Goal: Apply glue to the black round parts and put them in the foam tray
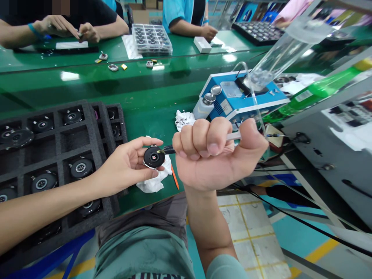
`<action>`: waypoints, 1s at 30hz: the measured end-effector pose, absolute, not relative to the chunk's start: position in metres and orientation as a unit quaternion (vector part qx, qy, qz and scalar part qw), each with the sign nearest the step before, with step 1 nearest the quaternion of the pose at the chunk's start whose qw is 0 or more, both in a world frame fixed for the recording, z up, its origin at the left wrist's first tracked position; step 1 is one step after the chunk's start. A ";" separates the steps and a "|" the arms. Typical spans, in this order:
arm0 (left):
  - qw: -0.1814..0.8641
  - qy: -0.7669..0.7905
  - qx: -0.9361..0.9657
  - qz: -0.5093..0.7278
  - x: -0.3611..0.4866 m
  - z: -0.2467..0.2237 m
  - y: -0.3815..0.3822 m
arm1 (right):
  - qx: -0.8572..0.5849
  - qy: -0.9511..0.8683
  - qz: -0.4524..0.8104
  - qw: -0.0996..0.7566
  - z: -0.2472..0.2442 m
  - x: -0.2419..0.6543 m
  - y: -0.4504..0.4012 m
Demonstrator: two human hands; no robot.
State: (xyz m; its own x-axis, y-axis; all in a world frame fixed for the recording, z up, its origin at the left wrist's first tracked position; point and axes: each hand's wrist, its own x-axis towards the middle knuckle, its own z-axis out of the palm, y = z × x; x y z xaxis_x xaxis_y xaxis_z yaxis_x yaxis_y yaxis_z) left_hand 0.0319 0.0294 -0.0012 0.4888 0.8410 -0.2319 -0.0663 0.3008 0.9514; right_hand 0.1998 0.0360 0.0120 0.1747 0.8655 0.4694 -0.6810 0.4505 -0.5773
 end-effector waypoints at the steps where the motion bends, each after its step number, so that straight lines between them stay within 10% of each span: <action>1: 0.706 0.391 0.496 0.320 0.032 -0.001 0.029 | -0.119 -0.386 0.513 0.757 0.012 0.199 0.036; 11: 0.705 0.396 0.499 0.313 0.031 -0.003 0.029 | -0.204 -0.386 0.513 0.739 0.031 0.220 0.025; 18: 0.690 0.407 0.508 0.316 0.030 0.003 0.030 | -0.314 -0.305 0.275 0.856 -0.014 0.261 0.077; 30: 0.592 0.462 0.535 0.387 0.034 0.001 0.026 | -0.535 -0.460 0.368 0.605 -0.067 0.242 0.081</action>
State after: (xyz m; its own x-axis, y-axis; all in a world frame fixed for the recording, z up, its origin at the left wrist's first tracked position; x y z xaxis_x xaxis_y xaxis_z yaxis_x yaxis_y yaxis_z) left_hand 0.0341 0.0263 0.0005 0.2731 0.9528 -0.1323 0.0363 0.1273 0.9912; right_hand 0.2422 0.0809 -0.0670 0.3046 0.9385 0.1629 0.0466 0.1561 -0.9866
